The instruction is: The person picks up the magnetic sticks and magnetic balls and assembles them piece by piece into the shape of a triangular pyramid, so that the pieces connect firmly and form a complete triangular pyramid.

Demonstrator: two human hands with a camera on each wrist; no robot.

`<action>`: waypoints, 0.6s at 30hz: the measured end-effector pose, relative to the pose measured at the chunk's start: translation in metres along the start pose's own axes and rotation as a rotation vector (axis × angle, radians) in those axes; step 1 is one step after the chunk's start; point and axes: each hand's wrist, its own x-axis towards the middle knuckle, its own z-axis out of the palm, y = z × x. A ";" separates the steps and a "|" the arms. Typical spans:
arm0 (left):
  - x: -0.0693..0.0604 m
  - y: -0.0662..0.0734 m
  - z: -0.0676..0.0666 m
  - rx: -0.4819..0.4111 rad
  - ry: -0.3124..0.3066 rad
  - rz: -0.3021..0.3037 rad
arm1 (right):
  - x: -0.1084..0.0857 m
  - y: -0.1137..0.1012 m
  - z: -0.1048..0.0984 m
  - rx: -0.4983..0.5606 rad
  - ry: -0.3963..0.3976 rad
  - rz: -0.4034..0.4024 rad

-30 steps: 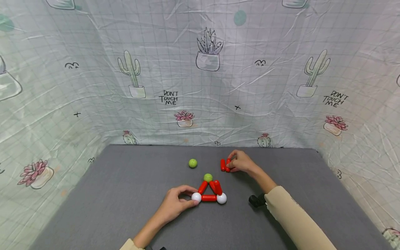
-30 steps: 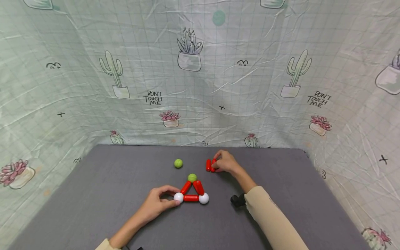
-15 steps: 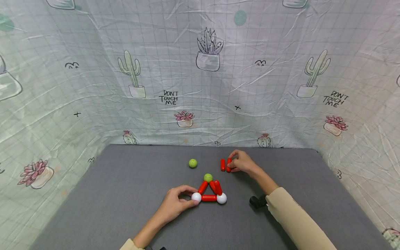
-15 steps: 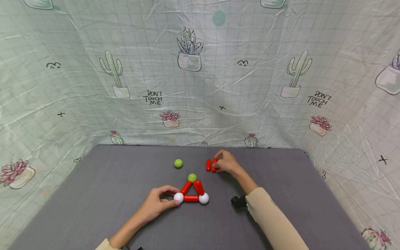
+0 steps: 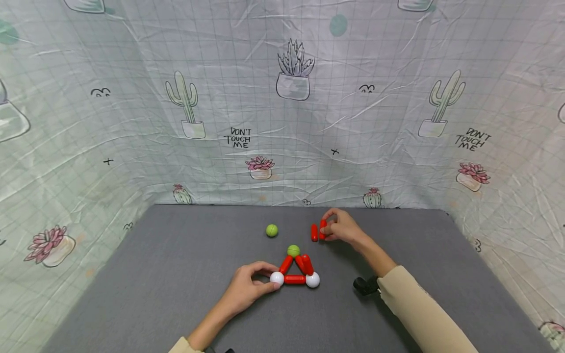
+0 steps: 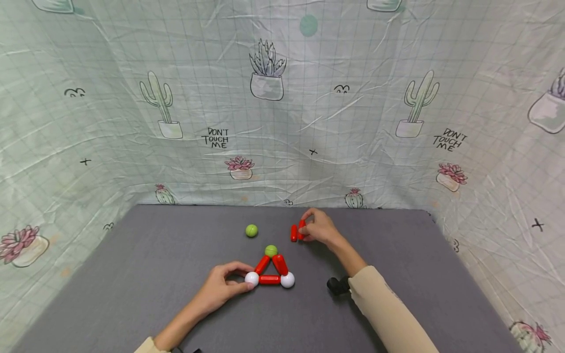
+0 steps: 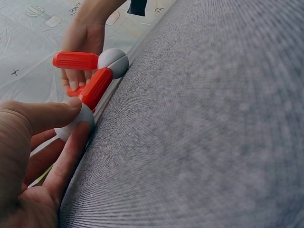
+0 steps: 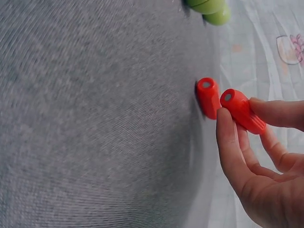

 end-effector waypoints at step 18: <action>0.000 0.000 0.000 0.014 0.006 -0.008 | -0.013 -0.032 0.023 -0.002 -0.051 -0.125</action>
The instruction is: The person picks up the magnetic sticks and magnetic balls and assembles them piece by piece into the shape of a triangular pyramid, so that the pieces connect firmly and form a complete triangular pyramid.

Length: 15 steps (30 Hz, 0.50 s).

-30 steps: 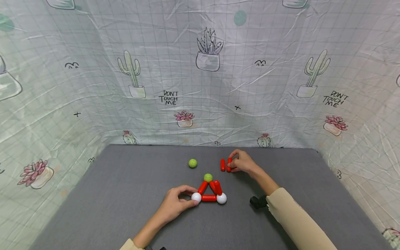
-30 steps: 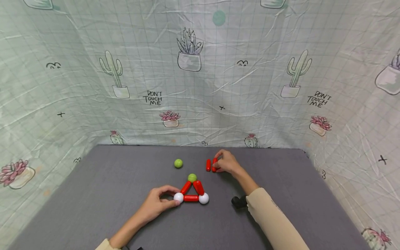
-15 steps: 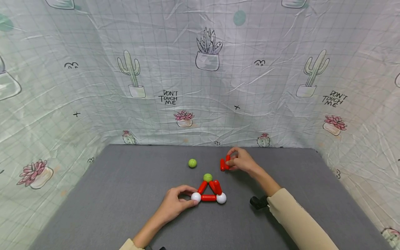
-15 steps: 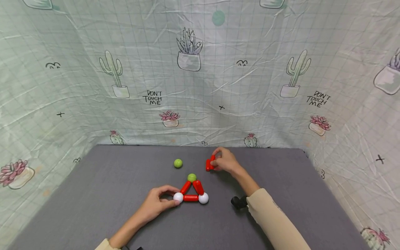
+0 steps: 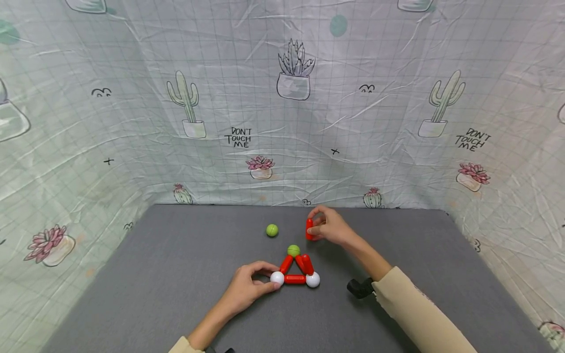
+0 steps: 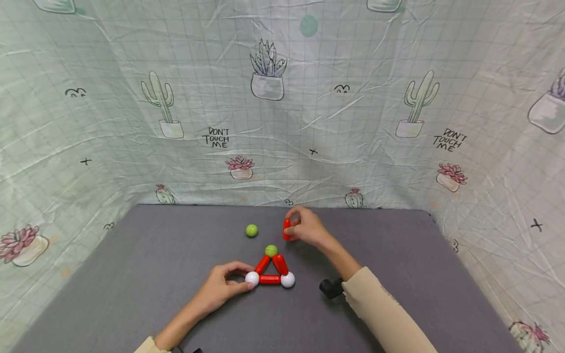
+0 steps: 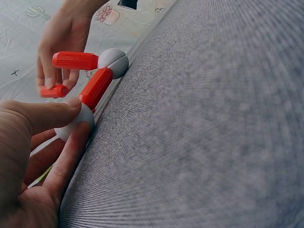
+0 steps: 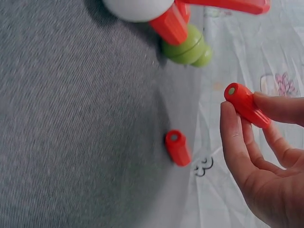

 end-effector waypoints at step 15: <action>0.001 0.000 0.001 0.013 0.012 0.004 | -0.002 -0.001 0.017 -0.132 -0.111 -0.181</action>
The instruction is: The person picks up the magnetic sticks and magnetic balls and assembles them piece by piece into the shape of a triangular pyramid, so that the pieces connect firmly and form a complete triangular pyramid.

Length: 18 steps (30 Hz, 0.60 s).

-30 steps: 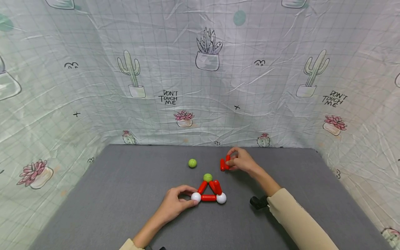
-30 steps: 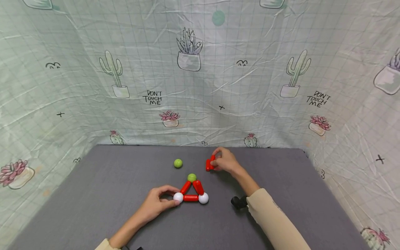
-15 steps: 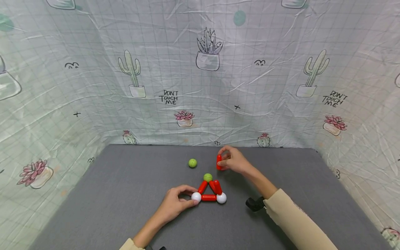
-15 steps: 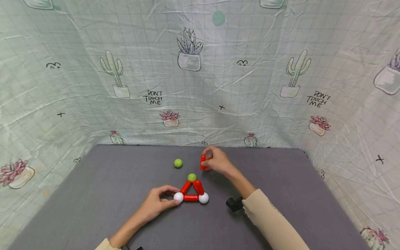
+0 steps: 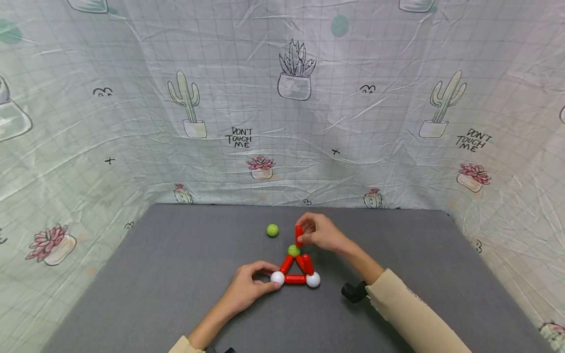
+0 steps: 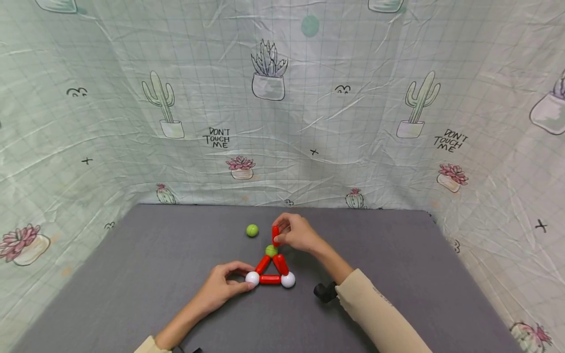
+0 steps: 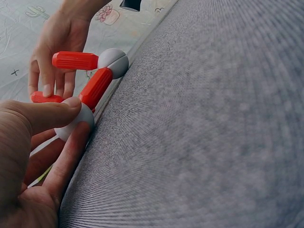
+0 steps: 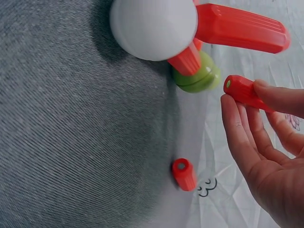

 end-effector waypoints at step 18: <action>0.001 -0.003 0.000 -0.019 -0.014 -0.016 | 0.000 0.005 0.009 -0.020 -0.007 -0.070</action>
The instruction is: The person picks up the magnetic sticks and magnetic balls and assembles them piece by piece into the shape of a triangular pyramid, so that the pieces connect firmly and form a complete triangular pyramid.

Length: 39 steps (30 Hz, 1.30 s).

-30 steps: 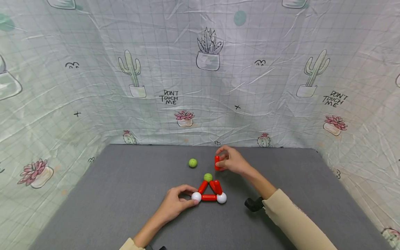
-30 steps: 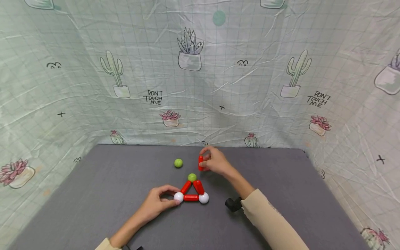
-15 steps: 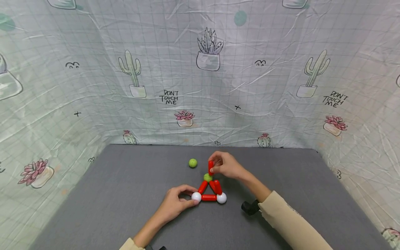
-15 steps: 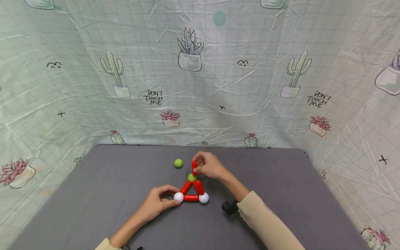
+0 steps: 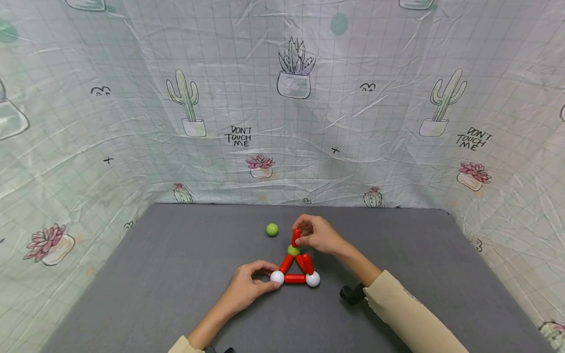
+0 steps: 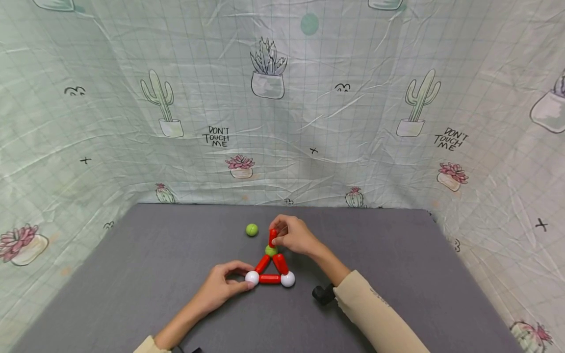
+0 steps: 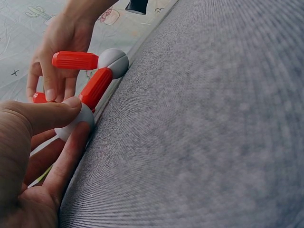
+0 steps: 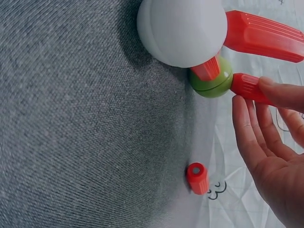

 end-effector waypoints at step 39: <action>-0.001 0.003 -0.001 0.005 -0.005 -0.015 | -0.006 0.000 -0.002 0.015 -0.153 -0.082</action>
